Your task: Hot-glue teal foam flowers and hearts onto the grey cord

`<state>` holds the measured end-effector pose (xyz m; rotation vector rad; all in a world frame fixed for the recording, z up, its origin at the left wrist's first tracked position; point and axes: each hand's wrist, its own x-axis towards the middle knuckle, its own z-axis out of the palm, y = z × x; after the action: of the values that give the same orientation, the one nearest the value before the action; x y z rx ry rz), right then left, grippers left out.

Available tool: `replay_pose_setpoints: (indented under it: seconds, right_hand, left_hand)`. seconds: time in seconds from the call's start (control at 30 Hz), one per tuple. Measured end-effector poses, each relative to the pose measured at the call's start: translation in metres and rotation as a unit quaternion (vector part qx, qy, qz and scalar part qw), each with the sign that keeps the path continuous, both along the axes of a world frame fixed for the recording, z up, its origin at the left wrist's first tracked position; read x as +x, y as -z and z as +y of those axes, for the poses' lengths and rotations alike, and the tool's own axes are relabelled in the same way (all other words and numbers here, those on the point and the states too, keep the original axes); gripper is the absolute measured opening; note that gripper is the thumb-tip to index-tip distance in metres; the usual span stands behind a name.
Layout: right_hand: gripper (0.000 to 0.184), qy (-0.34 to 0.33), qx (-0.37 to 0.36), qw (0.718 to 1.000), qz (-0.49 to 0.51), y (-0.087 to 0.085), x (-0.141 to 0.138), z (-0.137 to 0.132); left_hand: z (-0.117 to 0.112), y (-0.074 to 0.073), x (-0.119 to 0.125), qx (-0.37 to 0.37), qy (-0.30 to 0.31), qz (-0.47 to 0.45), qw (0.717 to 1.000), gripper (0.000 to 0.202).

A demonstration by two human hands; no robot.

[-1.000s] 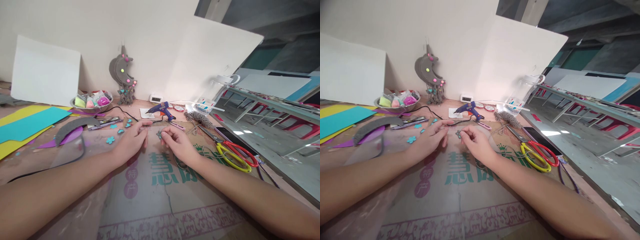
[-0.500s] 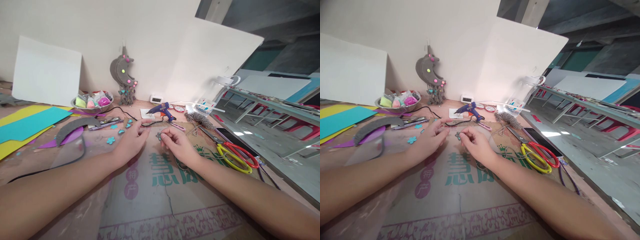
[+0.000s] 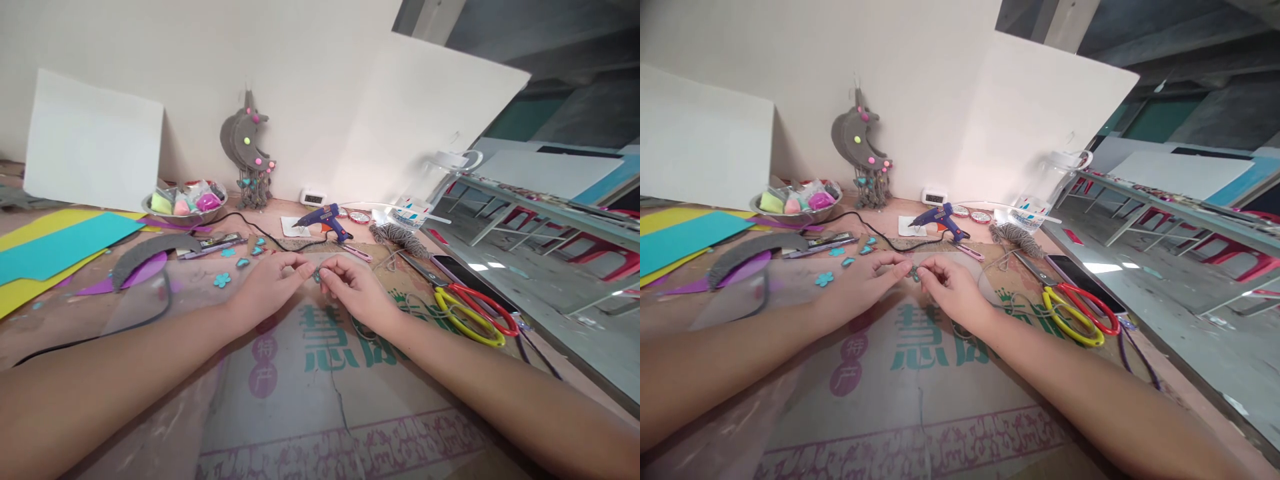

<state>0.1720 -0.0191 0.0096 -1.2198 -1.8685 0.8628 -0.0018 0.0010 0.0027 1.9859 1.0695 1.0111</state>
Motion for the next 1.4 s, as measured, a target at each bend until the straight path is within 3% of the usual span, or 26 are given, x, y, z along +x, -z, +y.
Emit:
replay_pose_setpoints:
  seconds: [0.53, 0.77, 0.9, 1.07, 1.27, 1.4]
  right_hand:
    - [0.022, -0.018, -0.023, 0.999, 0.027, 0.004, 0.002, 0.002]
    - [0.021, -0.003, 0.007, 1.0, 0.0, 0.002, 0.0, 0.002]
    - [0.02, 0.004, 0.012, 1.0, 0.0, 0.002, 0.001, 0.002]
    - [0.023, -0.002, 0.012, 1.0, 0.014, 0.003, 0.003, 0.002]
    - [0.024, 0.005, 0.004, 0.999, 0.033, 0.005, 0.005, 0.005]
    - [0.021, -0.001, 0.0, 0.999, 0.049, 0.007, 0.006, 0.006]
  left_hand:
    - [-0.002, -0.004, -0.001, -0.016, -0.029, 0.025, 0.999, 0.027]
    - [0.003, 0.005, -0.001, -0.018, -0.005, -0.025, 1.0, 0.036]
    - [0.006, 0.008, -0.001, -0.022, -0.032, -0.065, 0.997, 0.031]
    - [0.005, 0.004, -0.002, -0.003, -0.076, -0.023, 0.997, 0.026]
    - [0.004, 0.005, -0.003, -0.007, -0.042, 0.005, 0.999, 0.041]
    - [0.006, 0.006, -0.002, -0.019, -0.041, -0.005, 0.999, 0.03]
